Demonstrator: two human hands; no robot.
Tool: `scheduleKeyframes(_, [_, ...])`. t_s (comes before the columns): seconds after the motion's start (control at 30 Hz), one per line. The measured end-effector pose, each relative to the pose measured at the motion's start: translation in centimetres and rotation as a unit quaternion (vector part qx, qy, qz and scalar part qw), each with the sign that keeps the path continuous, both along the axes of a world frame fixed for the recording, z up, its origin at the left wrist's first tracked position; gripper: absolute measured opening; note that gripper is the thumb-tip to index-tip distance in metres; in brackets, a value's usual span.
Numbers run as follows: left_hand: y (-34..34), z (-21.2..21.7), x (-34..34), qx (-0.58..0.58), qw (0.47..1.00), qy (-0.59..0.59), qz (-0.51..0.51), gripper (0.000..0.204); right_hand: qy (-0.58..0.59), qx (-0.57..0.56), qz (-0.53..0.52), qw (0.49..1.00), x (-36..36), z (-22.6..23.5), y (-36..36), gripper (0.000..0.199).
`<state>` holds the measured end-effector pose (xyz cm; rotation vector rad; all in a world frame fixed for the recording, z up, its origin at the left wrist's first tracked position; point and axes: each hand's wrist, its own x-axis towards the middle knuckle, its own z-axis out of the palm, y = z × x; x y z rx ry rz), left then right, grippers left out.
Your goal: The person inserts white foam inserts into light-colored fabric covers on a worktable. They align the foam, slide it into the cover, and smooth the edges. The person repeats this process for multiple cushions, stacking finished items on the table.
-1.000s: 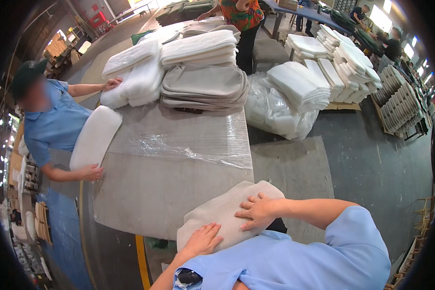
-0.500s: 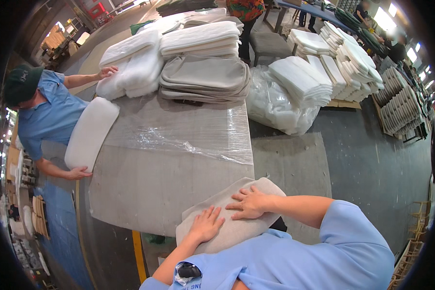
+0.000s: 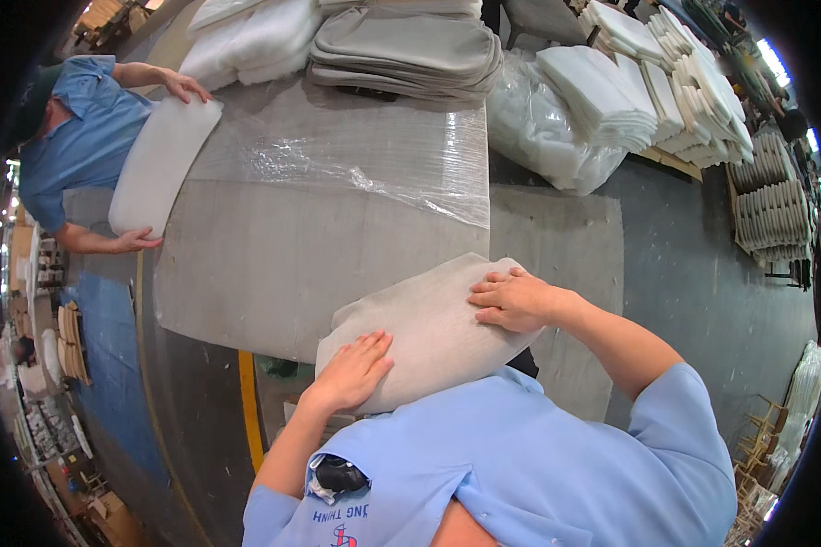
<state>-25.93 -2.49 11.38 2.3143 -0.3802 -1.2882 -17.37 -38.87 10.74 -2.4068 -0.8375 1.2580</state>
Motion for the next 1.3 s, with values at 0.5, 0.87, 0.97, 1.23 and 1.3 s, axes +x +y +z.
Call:
scheduleKeyframes(0.5, [1.7,-3.1,2.6,0.145,0.975,-0.047,0.162,0.078,0.018,-0.114,-0.275,0.955,2.4,-1.4,-2.0,0.076])
scheduleKeyframes(0.87, [4.4,-3.2,-1.5,-0.228,0.724,-0.187,0.623,0.089,-0.109,0.144,-0.399,0.899,6.7,0.3,-1.2,0.074])
scheduleKeyframes(0.97, [2.6,-9.1,-0.3,-0.178,0.694,-0.272,0.642,0.088,-0.329,0.091,-0.290,0.894,9.0,-5.0,2.0,0.077])
scheduleKeyframes(1.23, [-0.7,-10.9,0.1,-0.045,0.681,-0.300,0.666,0.079,-0.407,0.023,-0.156,0.900,3.9,-9.7,9.3,0.107])
scheduleKeyframes(1.3, [-0.2,-11.5,0.0,-0.032,0.676,-0.323,0.662,0.079,-0.378,0.042,-0.107,0.919,1.9,-9.6,11.6,0.110])
